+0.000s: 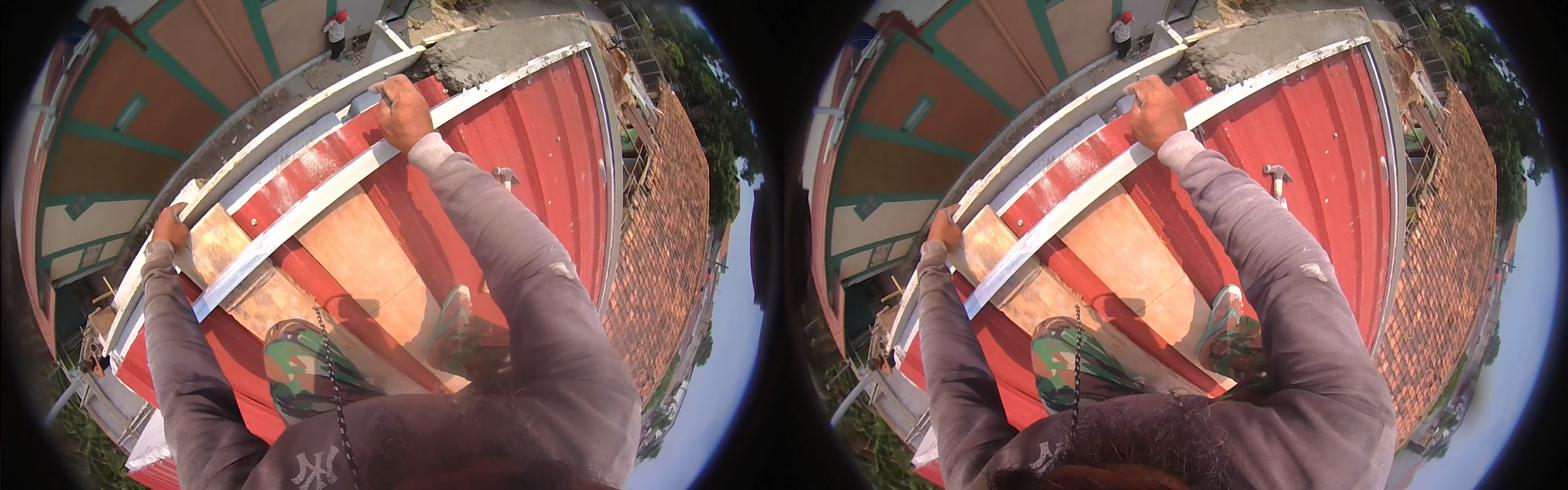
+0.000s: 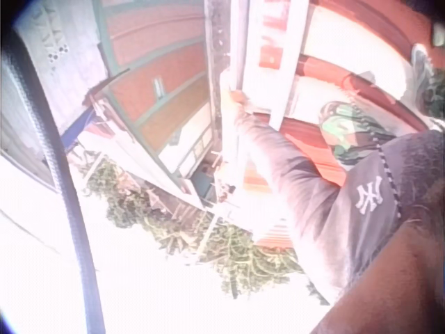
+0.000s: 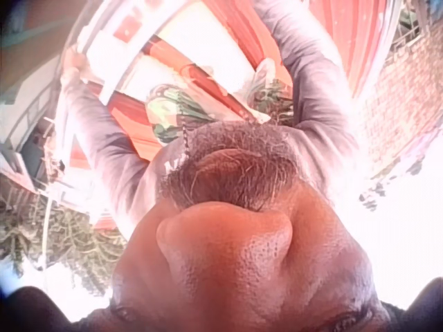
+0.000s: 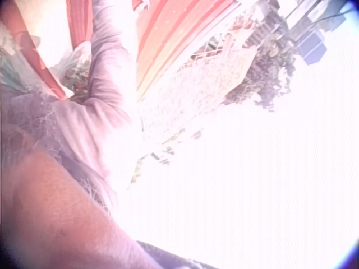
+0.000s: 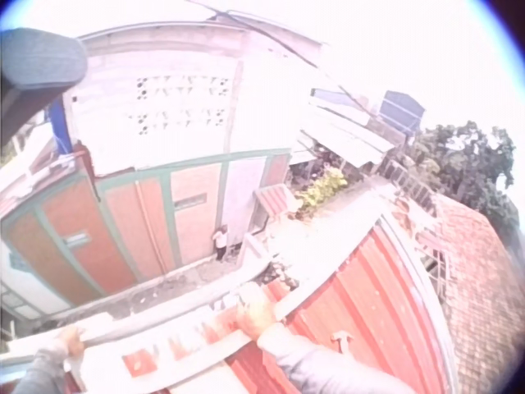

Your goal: The person repairs a roof by positioning wooden planks and metal strips along the ridge. They use a hammer to drive nails through the metal strips and wood into the roof structure, securing the new sections in place.

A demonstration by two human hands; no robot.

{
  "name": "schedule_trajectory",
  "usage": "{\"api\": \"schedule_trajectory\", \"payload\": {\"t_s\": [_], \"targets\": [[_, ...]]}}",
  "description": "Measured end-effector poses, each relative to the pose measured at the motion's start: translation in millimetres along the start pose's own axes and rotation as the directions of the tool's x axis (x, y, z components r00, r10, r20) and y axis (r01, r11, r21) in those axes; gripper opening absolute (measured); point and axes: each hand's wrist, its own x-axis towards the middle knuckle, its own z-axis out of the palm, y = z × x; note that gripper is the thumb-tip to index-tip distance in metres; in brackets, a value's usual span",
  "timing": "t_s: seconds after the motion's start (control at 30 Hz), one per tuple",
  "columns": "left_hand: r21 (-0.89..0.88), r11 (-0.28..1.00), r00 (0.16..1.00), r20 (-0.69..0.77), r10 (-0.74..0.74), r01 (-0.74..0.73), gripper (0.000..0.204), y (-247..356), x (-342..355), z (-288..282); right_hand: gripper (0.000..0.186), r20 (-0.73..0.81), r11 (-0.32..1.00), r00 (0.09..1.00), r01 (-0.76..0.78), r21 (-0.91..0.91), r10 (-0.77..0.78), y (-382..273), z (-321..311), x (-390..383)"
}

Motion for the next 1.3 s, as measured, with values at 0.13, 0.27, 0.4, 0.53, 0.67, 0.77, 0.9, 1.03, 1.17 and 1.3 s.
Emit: {"api": "schedule_trajectory", "payload": {"t_s": [0.13, 0.27, 0.4, 0.53, 0.67, 0.77, 0.9, 1.03, 1.17, 1.3], "targets": [[0.009, 1.000, 0.998, -0.060, -0.006, 0.006, 0.058, -8.2, 0.0, 5.5, 0.031, 0.122, 0.984, 0.991, 0.080, -0.156, -0.061, -20.8, 40.5, 26.8], [-0.012, 0.999, 0.999, -0.027, -0.047, 0.046, 0.056, -9.9, 1.1, 7.6, 0.043, 0.364, 0.948, 0.923, -0.001, -0.318, 0.124, -32.1, 54.3, 50.8], [-0.008, 1.000, 0.999, -0.050, -0.013, 0.013, 0.056, -30.7, 6.5, 12.5, 0.029, 0.420, 0.918, 0.896, 0.037, -0.396, 0.145, -32.9, 61.9, 61.0], [0.011, 0.998, 0.997, -0.043, -0.058, 0.059, 0.058, -19.9, 9.1, 17.0, 0.020, 0.414, 0.901, 0.900, 0.062, -0.430, 0.136, -19.6, 65.9, 57.9], [0.009, 1.000, 1.000, -0.020, -0.002, 0.002, 0.056, -45.2, 16.5, 13.2, 0.019, 0.396, 0.897, 0.917, 0.126, -0.424, 0.059, -18.8, 65.5, 61.9], [-0.021, 1.000, 1.000, 0.006, -0.017, 0.017, 0.054, -34.8, 16.6, 10.8, 0.020, 0.426, 0.850, 0.904, 0.210, -0.483, 0.019, -19.3, 60.5, 64.5], [-0.074, 0.997, 0.999, 0.043, 0.008, -0.005, 0.053, -28.8, 11.2, 2.4, 0.021, 0.452, 0.837, 0.892, 0.244, -0.490, 0.004, -22.1, 55.6, 68.1], [-0.059, 0.998, 0.999, 0.032, 0.011, -0.009, 0.052, -18.3, 7.3, 1.9, 0.022, 0.437, 0.862, 0.897, 0.175, -0.475, 0.059, -20.3, 53.7, 64.6], [-0.062, 0.997, 0.999, 0.035, 0.041, -0.039, 0.054, -26.2, 8.4, 0.7, 0.023, 0.432, 0.874, 0.900, 0.169, -0.455, 0.051, -19.9, 58.0, 62.4], [0.036, 0.998, 0.998, -0.006, 0.059, -0.059, 0.055, -37.0, 7.2, 3.9, 0.030, 0.480, 0.917, 0.875, 0.143, -0.373, 0.059, -18.2, 50.9, 61.2]]}}
